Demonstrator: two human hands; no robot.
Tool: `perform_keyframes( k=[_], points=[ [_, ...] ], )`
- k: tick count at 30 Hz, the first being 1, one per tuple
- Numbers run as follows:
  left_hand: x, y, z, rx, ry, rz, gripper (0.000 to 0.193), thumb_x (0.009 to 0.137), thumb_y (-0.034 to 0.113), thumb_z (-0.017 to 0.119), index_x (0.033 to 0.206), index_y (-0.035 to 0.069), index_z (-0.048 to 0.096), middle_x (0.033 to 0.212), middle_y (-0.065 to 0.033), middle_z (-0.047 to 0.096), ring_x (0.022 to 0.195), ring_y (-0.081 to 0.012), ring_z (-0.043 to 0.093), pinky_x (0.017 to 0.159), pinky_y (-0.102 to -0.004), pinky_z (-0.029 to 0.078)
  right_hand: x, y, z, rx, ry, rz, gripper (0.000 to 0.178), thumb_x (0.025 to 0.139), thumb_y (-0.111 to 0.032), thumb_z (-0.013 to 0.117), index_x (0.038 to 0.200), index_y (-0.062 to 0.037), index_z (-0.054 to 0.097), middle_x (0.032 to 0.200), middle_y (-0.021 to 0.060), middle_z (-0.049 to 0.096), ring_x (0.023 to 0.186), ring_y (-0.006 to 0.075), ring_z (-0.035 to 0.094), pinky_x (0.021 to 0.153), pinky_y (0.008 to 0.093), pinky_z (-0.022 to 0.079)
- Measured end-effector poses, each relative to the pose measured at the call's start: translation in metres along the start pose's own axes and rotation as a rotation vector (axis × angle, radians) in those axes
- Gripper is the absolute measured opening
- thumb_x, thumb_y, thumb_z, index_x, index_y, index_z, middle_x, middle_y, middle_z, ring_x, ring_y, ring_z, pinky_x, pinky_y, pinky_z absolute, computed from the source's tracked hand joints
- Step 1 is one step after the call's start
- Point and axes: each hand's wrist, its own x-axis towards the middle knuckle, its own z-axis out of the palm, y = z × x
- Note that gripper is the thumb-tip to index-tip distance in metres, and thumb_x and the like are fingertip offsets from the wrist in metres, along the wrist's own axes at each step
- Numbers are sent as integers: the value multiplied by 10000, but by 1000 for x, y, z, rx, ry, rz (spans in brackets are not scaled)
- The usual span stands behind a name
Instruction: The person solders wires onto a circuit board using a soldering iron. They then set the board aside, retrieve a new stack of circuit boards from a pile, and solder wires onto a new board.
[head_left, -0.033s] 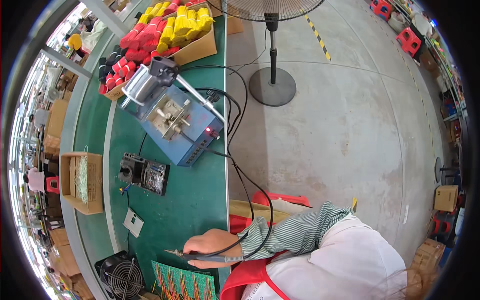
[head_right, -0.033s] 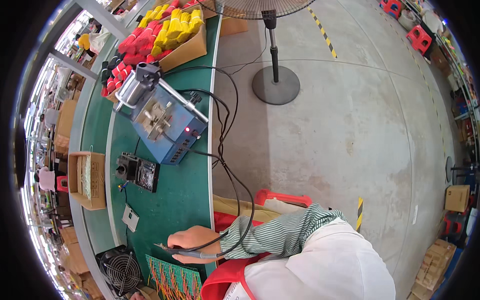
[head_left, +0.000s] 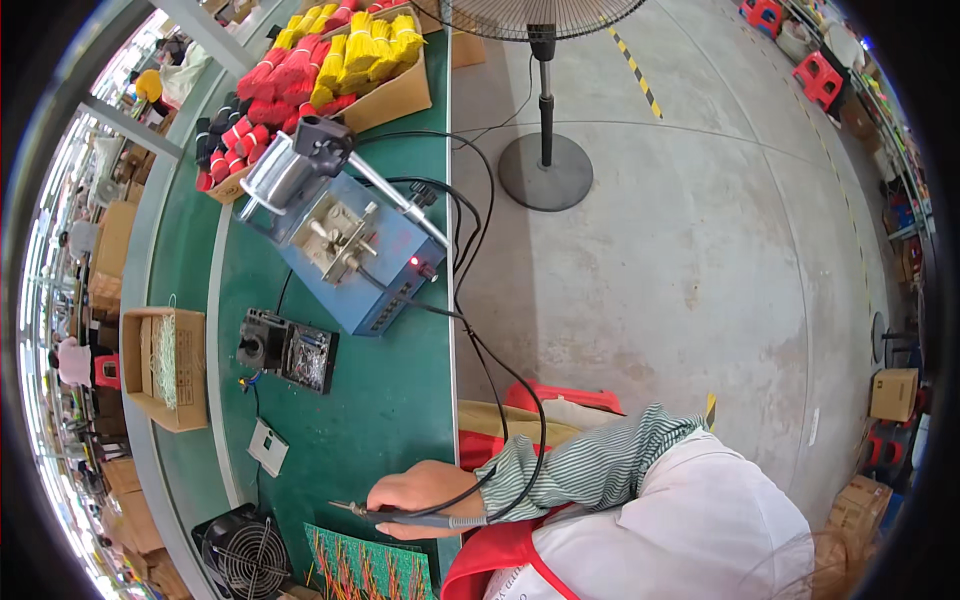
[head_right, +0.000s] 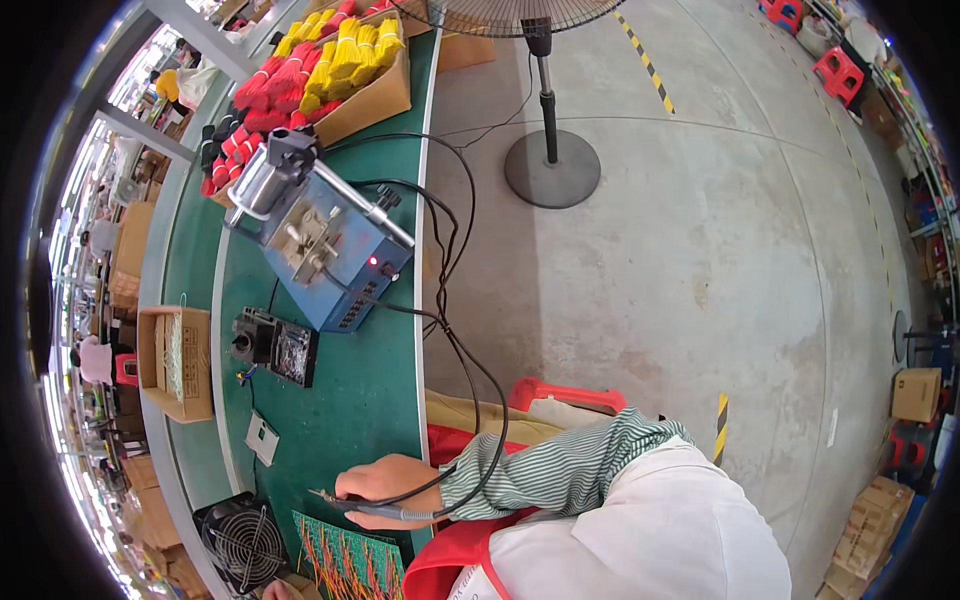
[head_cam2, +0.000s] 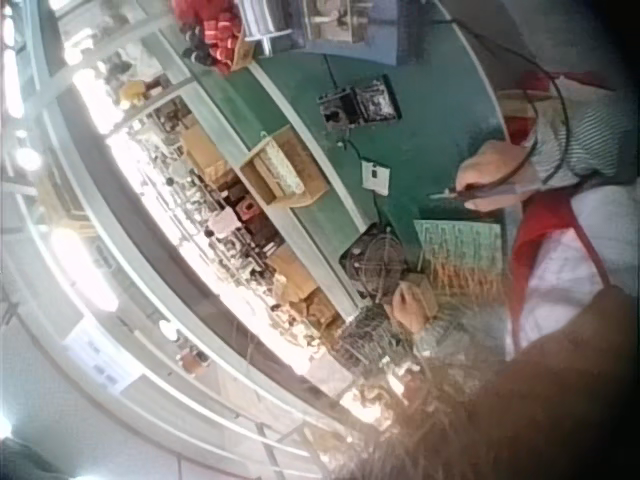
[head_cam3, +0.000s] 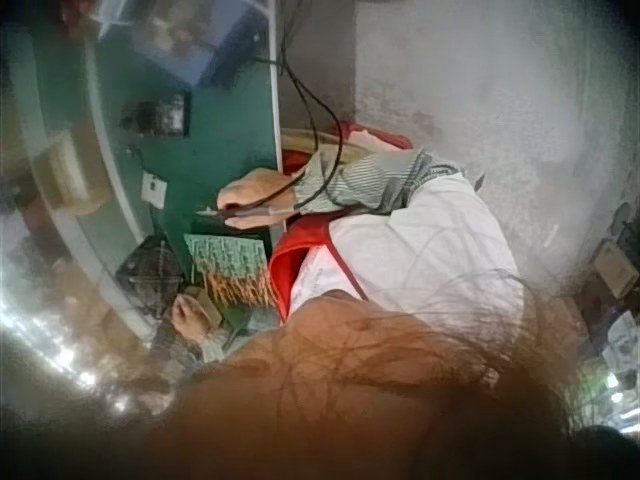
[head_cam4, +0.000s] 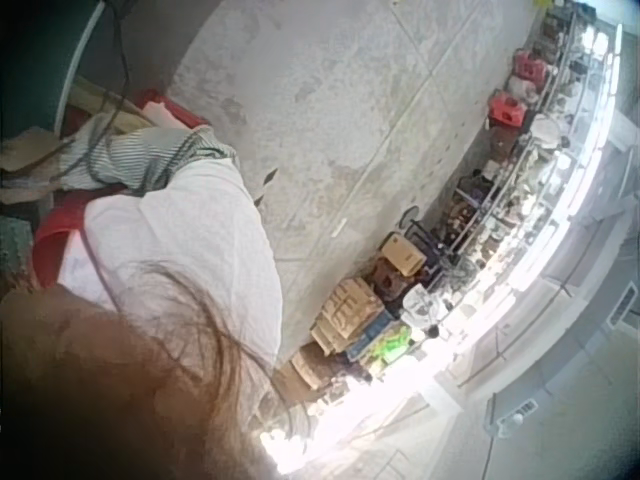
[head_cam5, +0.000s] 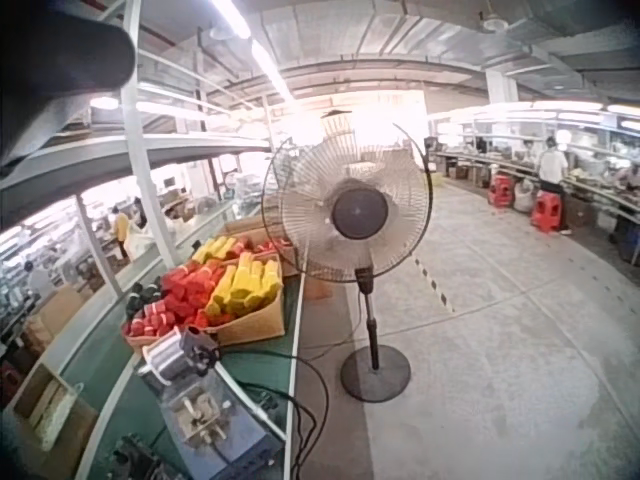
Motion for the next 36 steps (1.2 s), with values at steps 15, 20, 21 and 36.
perform_keyframes(
  k=[15, 20, 21, 36],
  points=[
    [-24, 75, 98, 2, -40, 98, 175, 885, 91, 630, 1049, 41, 597, 892, -67, 617, 726, -153, 568, 659, -304, 491, -3, -1, 0, 3, 16, -70, 249, 798, -221, 628, 963, -62, 531, 852, 131, 591, 682, 334, 599, 598, 414, 485],
    [-61, 90, 77, -269, -96, 248, 172, 844, -67, 519, 944, 57, 456, 838, -32, 564, 667, -97, 547, 593, -229, 478, -1, -1, 0, -23, 23, -112, 247, 823, -232, 630, 988, -68, 547, 844, 118, 585, 677, 300, 602, 563, 377, 481],
    [-73, 111, 82, -325, -118, 163, 162, 849, -59, 512, 953, 45, 444, 813, -42, 556, 640, -119, 562, 538, -266, 533, 0, 1, -3, -27, 31, -111, 260, 811, -234, 638, 992, -71, 547, 850, 125, 586, 695, 304, 608, 574, 383, 487],
    [-288, -85, -33, -876, 933, 267, 108, 951, 126, 507, 989, 25, 514, 858, -62, 635, 728, -153, 628, 634, -276, 538, -10, -2, 15, 108, 73, 200, 250, 815, -47, 647, 1022, 13, 522, 760, 63, 583, 649, 105, 572, 568, 243, 464]
  ],
)
